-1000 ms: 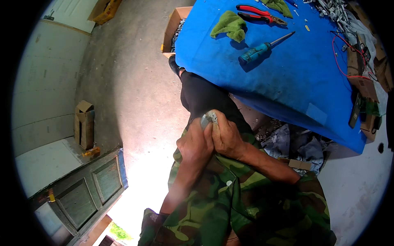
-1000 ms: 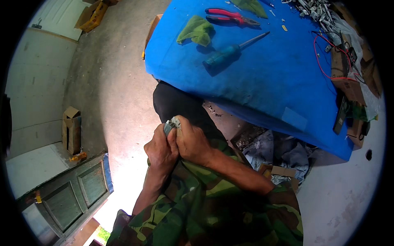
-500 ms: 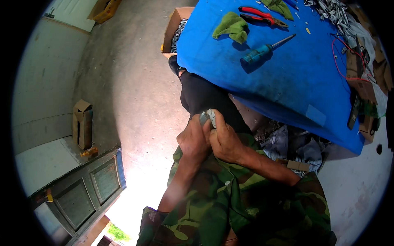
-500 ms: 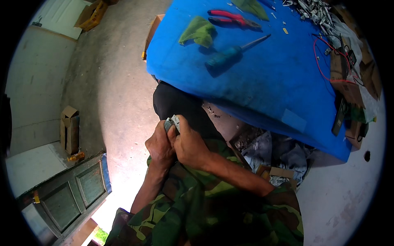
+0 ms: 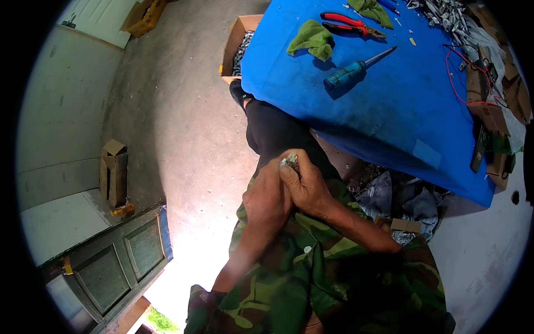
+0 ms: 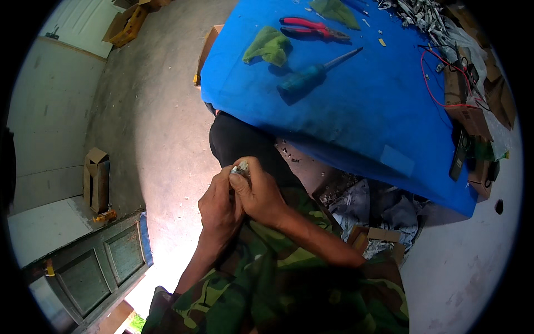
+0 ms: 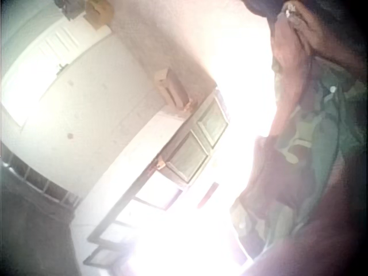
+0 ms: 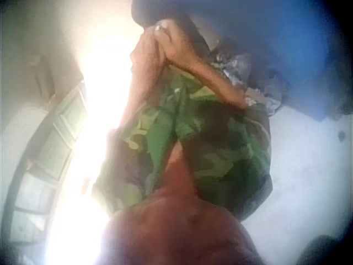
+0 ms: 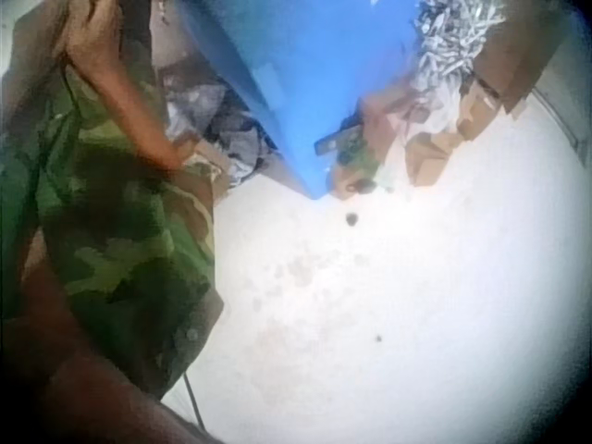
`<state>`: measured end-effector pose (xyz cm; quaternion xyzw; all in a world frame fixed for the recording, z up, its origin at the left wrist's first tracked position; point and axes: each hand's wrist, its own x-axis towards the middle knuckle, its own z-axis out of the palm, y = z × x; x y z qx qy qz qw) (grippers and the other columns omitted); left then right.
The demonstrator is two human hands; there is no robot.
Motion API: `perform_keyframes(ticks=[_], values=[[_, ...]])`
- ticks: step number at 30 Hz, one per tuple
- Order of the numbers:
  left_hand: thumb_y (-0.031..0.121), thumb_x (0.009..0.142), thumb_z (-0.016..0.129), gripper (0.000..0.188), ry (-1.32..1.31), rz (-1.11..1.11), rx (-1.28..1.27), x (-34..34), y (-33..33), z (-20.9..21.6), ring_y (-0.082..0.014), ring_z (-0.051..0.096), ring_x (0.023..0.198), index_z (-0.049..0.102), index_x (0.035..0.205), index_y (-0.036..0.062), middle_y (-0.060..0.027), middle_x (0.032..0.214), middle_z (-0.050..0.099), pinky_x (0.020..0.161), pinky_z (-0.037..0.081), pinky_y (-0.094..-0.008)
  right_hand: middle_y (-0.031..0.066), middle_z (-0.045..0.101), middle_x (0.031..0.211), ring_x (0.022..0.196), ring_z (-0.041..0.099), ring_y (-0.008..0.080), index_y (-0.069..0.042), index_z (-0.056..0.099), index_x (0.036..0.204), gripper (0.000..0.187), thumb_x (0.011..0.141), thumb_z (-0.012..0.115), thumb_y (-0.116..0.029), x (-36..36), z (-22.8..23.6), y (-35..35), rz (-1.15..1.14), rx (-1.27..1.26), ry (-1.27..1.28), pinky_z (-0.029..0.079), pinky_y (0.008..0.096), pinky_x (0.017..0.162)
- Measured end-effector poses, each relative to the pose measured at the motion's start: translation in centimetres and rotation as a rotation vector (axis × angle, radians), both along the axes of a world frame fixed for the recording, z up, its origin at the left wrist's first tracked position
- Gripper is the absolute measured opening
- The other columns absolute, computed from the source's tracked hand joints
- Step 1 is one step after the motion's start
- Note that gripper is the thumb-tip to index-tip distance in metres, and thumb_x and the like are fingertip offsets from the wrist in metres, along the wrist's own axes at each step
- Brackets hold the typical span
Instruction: The person uses a screwdriver and pliers to take apart a small mechanical component, removing screws and pulling internal parts free.
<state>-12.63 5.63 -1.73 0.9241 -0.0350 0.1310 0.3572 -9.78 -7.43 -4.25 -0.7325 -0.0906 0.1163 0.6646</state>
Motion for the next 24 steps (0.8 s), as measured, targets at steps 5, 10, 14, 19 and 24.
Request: perform_keyframes(ticks=[5,10,14,19,24], values=[[0.01,0.099,0.071,0.034,0.24,-0.091,-0.074,-0.7,1.8,2.6,-0.0385,0.076,0.081,0.066,0.132,0.0035,-0.0217,0.096,0.074,0.073,0.06,-0.0426,0.0202,0.07,0.095,0.084,0.073,0.0344,0.0,0.058,0.12,0.027,0.108,0.065,-0.024,-0.2,0.1,-0.5,0.02,-0.024,0.018,0.056,0.042,0.075],[0.013,0.1,0.071,0.017,0.44,-0.258,-0.1,0.3,4.8,3.7,-0.0363,0.07,0.067,0.069,0.11,0.0004,-0.0226,0.079,0.069,0.063,0.053,-0.0408,0.0193,0.07,0.095,0.084,0.073,0.034,-0.001,0.059,0.119,0.027,0.106,0.068,-0.023,-0.1,0.3,-0.9,0.068,-0.062,-0.02,0.056,0.0428,0.075],[0.014,0.1,0.07,0.014,0.597,-0.309,-0.082,0.4,5.8,3.5,-0.0319,0.065,0.059,0.066,0.099,0.0004,-0.0201,0.071,0.064,0.058,0.049,-0.0387,0.0206,0.07,0.098,0.088,0.073,0.0341,-0.001,0.06,0.121,0.031,0.103,0.07,-0.024,0.0,0.1,-1.1,0.119,-0.059,-0.062,0.056,0.0441,0.078],[0.018,0.098,0.071,0.016,0.478,-0.216,-0.139,-0.5,3.7,3.2,-0.0458,0.07,0.071,0.064,0.093,0.0049,-0.0215,0.077,0.069,0.061,0.054,-0.0507,0.021,0.069,0.101,0.089,0.072,0.0352,0.001,0.058,0.122,0.037,0.1,0.073,-0.025,-0.4,-0.3,-0.4,0.055,-0.029,-0.158,0.056,0.0433,0.081],[0.013,0.099,0.069,0.009,0.404,-0.126,-0.174,-1.1,2.1,2.7,-0.0424,0.069,0.07,0.066,0.099,0.0041,-0.021,0.08,0.07,0.061,0.053,-0.0482,0.0178,0.07,0.098,0.089,0.073,0.0284,0.001,0.056,0.122,0.034,0.1,0.071,-0.02,-0.4,0.3,-0.4,0.056,0.05,-0.009,0.057,0.0404,0.081]])
